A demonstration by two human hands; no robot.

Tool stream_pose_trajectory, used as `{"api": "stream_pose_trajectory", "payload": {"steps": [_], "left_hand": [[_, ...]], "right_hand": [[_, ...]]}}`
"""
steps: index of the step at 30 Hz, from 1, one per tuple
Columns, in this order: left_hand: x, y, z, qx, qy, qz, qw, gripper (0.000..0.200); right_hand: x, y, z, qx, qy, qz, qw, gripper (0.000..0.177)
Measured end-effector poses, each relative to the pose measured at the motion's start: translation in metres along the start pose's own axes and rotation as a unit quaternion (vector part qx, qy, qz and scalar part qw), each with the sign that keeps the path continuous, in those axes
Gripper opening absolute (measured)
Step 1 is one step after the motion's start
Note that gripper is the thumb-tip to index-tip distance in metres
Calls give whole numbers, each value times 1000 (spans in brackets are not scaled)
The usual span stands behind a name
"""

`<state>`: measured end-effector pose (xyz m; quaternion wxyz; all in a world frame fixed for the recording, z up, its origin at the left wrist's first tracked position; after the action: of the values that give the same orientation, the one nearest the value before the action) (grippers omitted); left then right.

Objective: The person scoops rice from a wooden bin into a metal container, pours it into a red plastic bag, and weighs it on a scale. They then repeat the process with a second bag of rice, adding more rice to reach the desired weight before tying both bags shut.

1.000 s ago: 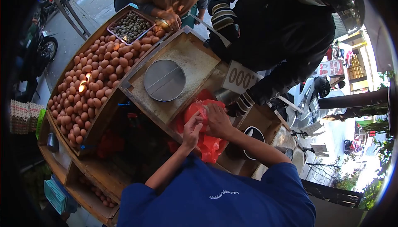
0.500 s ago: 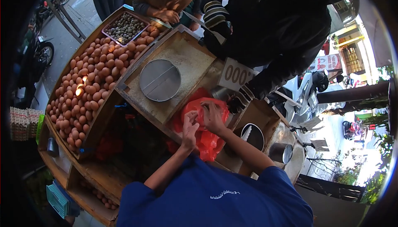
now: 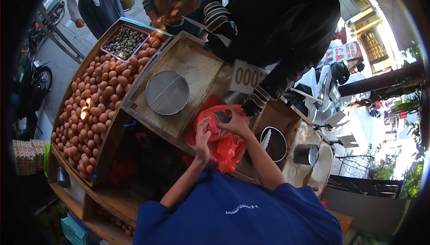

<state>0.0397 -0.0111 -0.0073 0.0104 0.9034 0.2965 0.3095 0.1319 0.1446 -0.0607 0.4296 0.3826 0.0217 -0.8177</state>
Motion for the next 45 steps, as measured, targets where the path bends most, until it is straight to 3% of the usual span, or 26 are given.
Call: {"api": "stream_pose_trajectory", "payload": {"steps": [4, 6, 10, 12, 22, 27, 39, 43, 45], "left_hand": [[-2, -1, 5, -5, 45, 23, 999, 52], [-9, 2, 6, -5, 73, -16, 997, 47], [-26, 5, 12, -37, 21, -57, 998, 37], [-30, 4, 16, -77, 25, -111, 990, 31], [-26, 3, 10, -127, 51, -93, 986, 29], [-33, 6, 14, -170, 53, -82, 981, 27], [-22, -2, 7, -162, 93, -91, 978, 25], [-25, -2, 10, -175, 101, -92, 975, 24], [-26, -2, 11, -172, 88, -97, 976, 26]], "right_hand": [[-9, 27, 66, 68, 129, -81, 986, 88], [-13, 37, 88, -11, 211, -158, 965, 84], [-8, 55, 98, -64, 233, -215, 946, 82], [-5, 63, 98, -152, 246, -240, 927, 82], [-5, 79, 90, -217, 297, -290, 883, 75], [0, 91, 88, -232, 302, -304, 874, 72], [-19, 104, 83, -254, 280, -381, 844, 73], [-43, 117, 82, -232, 214, -419, 852, 80], [-74, 132, 70, -143, 100, -493, 853, 81]]}}
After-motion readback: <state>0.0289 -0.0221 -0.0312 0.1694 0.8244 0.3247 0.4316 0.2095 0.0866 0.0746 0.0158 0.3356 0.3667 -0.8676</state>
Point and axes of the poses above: each hand's wrist, its own y-axis away from the middle knuckle, its own x-axis out of the palm, z = x × y, the point moved 5 cm from there along -y, towards the middle knuckle, and after that the axes turned 8 degrees about -x, right-handed, at the moved point
